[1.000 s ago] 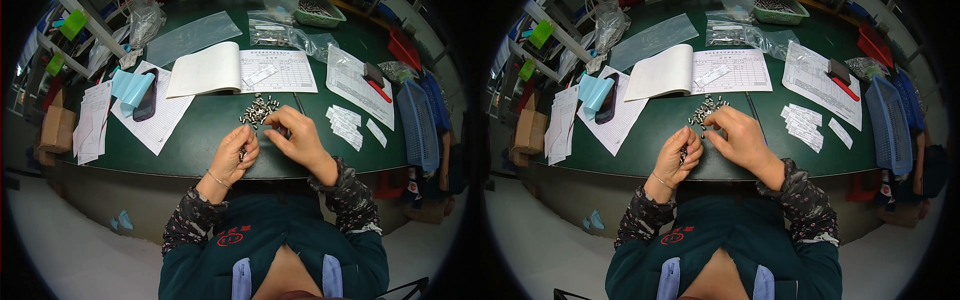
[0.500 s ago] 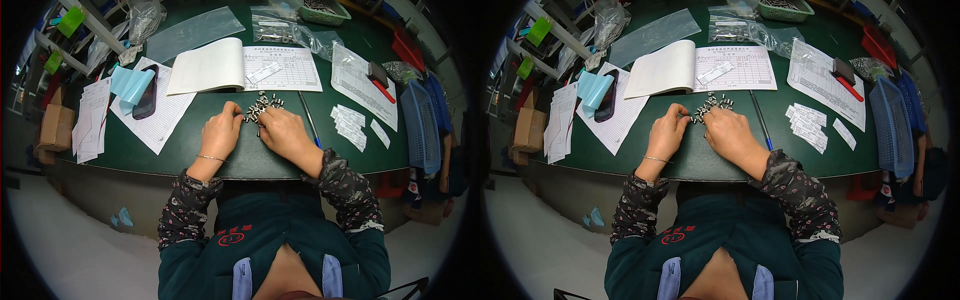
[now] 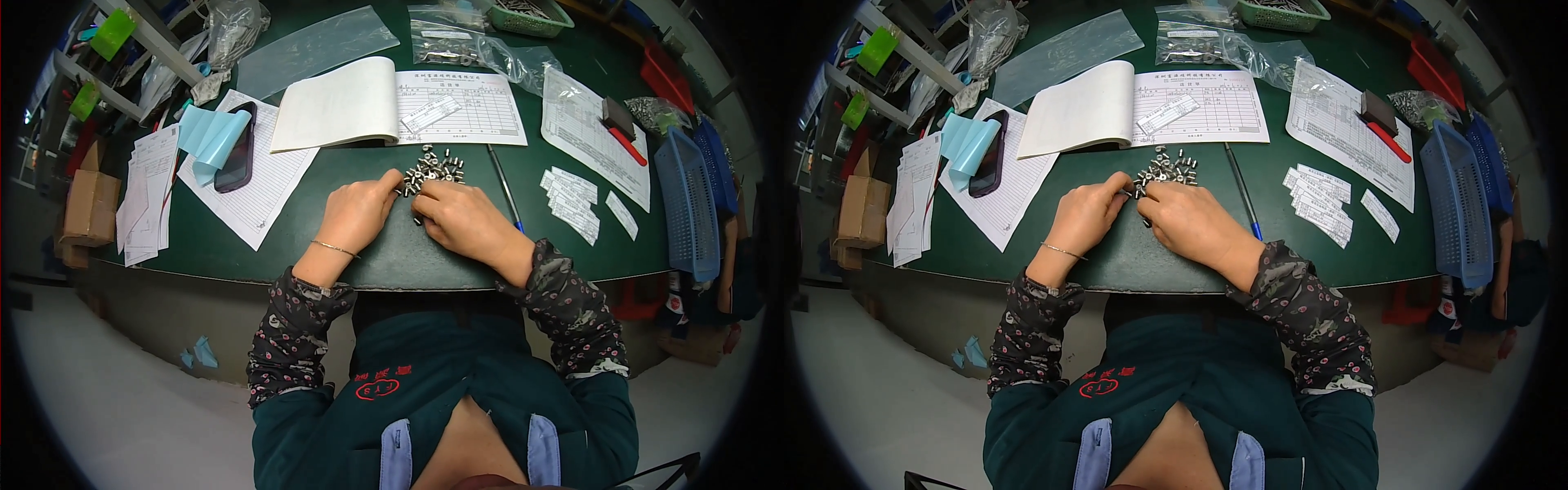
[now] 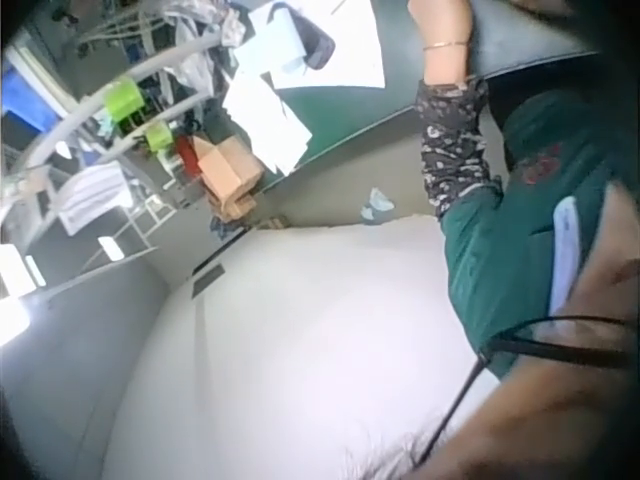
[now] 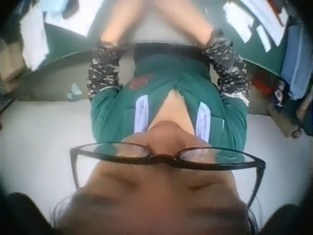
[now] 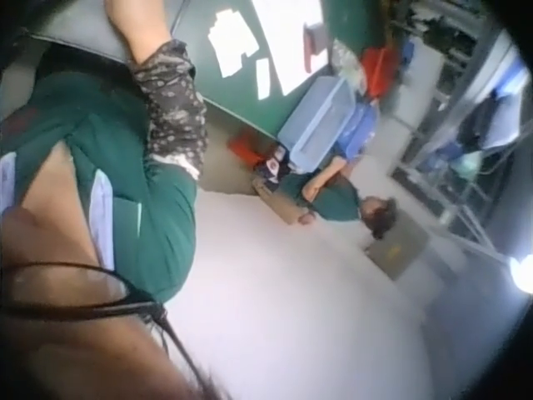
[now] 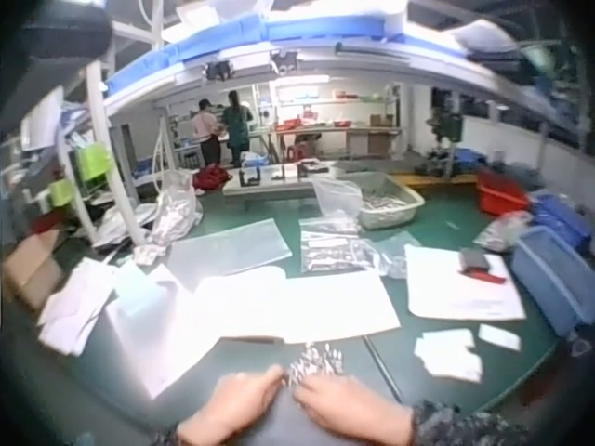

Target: Writing on labels and inspecting small metal hardware components at a manufacturing workbench.

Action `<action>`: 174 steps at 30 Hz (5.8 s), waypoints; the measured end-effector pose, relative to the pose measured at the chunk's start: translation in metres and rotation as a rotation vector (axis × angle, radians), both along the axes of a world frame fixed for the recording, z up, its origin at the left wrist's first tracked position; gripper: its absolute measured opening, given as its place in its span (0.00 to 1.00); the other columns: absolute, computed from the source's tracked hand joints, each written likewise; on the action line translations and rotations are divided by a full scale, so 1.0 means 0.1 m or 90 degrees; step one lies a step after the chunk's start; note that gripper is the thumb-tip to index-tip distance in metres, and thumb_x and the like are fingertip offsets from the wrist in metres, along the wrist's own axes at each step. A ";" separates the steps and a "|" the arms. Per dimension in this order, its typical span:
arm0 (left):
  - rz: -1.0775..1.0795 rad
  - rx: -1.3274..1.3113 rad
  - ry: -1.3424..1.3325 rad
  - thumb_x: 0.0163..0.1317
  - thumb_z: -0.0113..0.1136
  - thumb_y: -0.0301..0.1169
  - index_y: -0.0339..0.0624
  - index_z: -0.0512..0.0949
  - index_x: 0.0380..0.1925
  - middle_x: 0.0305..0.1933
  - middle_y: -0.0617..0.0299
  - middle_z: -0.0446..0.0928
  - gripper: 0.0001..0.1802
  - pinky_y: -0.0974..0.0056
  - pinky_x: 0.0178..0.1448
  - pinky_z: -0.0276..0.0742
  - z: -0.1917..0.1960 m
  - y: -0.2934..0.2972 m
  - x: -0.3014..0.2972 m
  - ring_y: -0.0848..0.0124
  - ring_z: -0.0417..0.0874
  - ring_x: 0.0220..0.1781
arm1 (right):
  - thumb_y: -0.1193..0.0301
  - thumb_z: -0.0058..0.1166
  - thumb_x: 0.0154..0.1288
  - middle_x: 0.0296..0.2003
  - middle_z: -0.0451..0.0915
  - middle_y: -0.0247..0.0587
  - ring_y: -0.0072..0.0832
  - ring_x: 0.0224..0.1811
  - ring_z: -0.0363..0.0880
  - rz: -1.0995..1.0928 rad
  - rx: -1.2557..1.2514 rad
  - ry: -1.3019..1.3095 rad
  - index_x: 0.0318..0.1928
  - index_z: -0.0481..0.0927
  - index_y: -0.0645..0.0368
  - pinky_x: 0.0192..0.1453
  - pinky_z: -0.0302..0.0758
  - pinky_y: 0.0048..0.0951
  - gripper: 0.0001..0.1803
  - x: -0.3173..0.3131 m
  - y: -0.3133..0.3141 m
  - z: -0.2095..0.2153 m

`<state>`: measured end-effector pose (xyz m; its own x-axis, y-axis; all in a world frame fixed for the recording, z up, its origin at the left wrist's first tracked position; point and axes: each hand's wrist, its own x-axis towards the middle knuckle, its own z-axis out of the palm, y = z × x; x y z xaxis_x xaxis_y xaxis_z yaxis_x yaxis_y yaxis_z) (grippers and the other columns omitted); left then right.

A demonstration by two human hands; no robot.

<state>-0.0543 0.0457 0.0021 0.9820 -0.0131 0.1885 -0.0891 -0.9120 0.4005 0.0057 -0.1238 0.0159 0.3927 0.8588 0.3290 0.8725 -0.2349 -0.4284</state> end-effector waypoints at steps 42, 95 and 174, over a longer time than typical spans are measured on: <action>0.136 -0.128 -0.009 0.54 0.55 0.28 0.41 0.68 0.33 0.19 0.54 0.73 0.08 0.56 0.27 0.69 0.00 -0.04 -0.21 0.53 0.76 0.24 | 0.74 0.48 0.47 0.25 0.68 0.36 0.30 0.29 0.71 -0.017 -0.040 -0.201 0.26 0.73 0.59 0.28 0.72 0.28 0.04 0.06 0.23 0.05; 0.030 -1.052 0.204 0.66 0.42 0.37 0.40 0.68 0.27 0.14 0.70 0.60 0.14 0.79 0.13 0.52 0.08 -0.29 -0.11 0.82 0.58 0.12 | 0.76 0.56 0.48 0.27 0.74 0.36 0.32 0.28 0.75 -0.206 0.081 -0.002 0.30 0.76 0.58 0.30 0.71 0.30 0.06 0.20 -0.31 0.12; -0.019 -0.908 0.010 0.62 0.49 0.29 0.39 0.67 0.37 0.21 0.71 0.65 0.07 0.80 0.24 0.58 0.02 -0.59 -0.24 0.84 0.62 0.21 | 0.81 0.57 0.47 0.27 0.73 0.29 0.12 0.24 0.66 -0.188 0.378 0.499 0.31 0.77 0.61 0.25 0.63 0.13 0.08 -0.22 -0.21 0.02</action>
